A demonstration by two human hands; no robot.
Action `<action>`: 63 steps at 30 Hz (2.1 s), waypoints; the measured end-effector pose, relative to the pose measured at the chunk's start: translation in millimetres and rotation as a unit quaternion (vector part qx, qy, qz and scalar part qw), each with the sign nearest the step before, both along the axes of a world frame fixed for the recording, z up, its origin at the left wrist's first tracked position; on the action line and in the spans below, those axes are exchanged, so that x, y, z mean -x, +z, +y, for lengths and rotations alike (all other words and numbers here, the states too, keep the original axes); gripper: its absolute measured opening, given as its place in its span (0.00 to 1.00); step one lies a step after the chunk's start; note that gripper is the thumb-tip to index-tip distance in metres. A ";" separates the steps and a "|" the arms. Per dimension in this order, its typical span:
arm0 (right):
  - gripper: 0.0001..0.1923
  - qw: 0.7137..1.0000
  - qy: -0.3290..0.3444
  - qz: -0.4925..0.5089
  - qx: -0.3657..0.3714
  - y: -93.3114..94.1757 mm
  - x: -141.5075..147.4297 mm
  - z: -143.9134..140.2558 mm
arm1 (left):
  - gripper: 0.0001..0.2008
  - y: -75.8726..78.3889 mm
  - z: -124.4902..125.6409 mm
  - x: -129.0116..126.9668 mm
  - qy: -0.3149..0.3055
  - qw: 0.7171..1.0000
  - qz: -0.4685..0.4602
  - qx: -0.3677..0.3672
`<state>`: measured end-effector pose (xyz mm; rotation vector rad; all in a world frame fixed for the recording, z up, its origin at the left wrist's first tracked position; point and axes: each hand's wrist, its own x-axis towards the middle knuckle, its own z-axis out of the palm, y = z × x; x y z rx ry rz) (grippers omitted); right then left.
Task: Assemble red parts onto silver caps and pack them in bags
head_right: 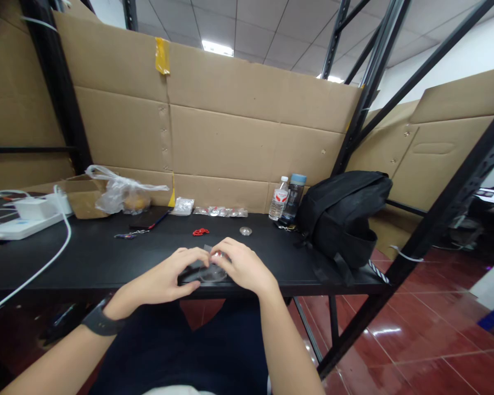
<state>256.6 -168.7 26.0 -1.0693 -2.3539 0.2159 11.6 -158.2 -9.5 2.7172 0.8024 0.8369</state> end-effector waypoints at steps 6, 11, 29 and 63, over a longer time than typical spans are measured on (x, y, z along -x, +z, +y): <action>0.15 1.000 -0.017 -0.017 0.019 -2.0 -25.0 7.9 | 0.10 -13.0 8.5 -11.6 0.105 0.993 -0.014 -0.061; 0.02 0.999 0.017 -0.008 0.033 -10.9 -16.4 17.6 | 0.07 -14.6 12.3 -9.0 0.128 0.990 -0.011 -0.056; 0.11 0.990 -0.018 0.079 0.118 -16.6 -10.0 21.6 | 0.12 -10.5 7.6 -19.3 0.238 0.964 -0.079 0.090; 0.23 0.988 -0.005 0.117 0.097 -22.1 -0.7 24.6 | 0.22 -20.4 13.1 -14.3 0.257 0.964 -0.059 0.029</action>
